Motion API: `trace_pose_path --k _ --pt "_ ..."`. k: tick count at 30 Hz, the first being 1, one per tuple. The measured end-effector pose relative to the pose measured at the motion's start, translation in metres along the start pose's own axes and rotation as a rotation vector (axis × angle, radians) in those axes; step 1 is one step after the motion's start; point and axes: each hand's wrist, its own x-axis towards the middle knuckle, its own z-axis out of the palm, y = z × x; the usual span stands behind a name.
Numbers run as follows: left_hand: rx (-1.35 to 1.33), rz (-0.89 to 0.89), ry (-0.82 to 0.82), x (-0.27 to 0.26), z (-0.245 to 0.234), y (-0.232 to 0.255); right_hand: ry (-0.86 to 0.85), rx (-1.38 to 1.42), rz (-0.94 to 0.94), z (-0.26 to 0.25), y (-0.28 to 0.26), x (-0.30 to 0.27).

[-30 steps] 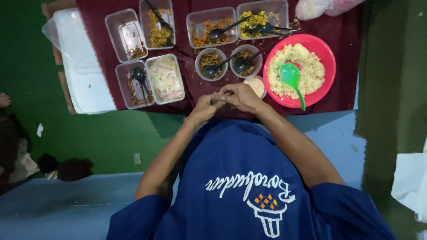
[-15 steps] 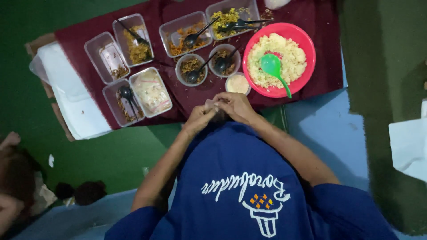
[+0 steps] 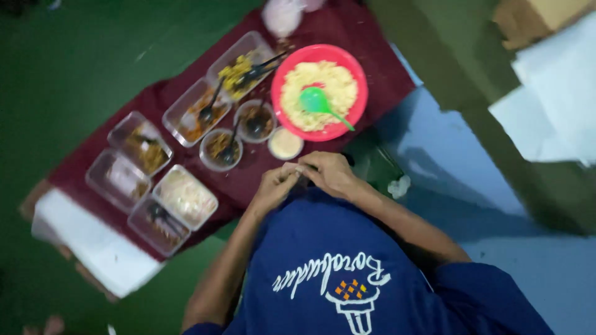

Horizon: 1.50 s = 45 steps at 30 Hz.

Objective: Packaging food items by scooping ingredients into bags, wrapping items in paper, and assembling cardboard boxes.

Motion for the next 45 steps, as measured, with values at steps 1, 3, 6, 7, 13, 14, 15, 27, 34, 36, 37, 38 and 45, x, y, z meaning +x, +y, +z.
trace_pose_path --k 1,3,6,7,13,14,15,27,34,36,37,38,45 --pt "0.001 0.023 -0.042 0.004 0.007 0.032 0.037 -0.044 -0.084 -0.009 0.0 -0.005" --pt "0.026 0.057 -0.115 0.018 0.019 0.028 0.096 -0.083 -0.088 -0.041 -0.024 -0.012" --pt "0.055 0.115 -0.201 0.036 0.04 0.036 0.202 -0.136 -0.076 -0.081 -0.051 -0.027" --pt "0.06 0.135 -0.227 0.04 0.047 0.042 0.259 -0.146 -0.051 -0.091 -0.06 -0.032" --pt "0.033 0.093 -0.327 0.065 0.097 0.107 0.481 0.328 0.109 -0.113 -0.033 -0.053" --pt "0.038 0.093 -0.336 0.069 0.104 0.106 0.49 0.331 0.113 -0.117 -0.027 -0.055" --pt "0.04 0.076 -0.341 0.074 0.11 0.106 0.522 0.335 0.13 -0.121 -0.02 -0.057" --pt "-0.22 -0.058 0.0 0.089 0.114 0.192 0.115 0.368 0.322 -0.104 0.053 -0.057" --pt "-0.274 -0.014 0.118 0.073 0.032 0.137 -0.329 0.256 0.448 0.012 0.067 0.002" --pt "-0.322 -0.035 0.182 0.062 0.017 0.122 -0.256 0.257 0.454 0.042 0.086 0.021" --pt "-0.368 -0.053 0.233 0.057 0.011 0.115 -0.171 0.26 0.463 0.058 0.096 0.029" --pt "-0.372 -0.053 0.243 0.044 0.007 0.12 -0.18 0.256 0.459 0.06 0.09 0.037" --pt "-0.408 -0.242 0.395 0.004 -0.029 0.049 -0.038 0.152 0.657 0.107 0.118 0.063"
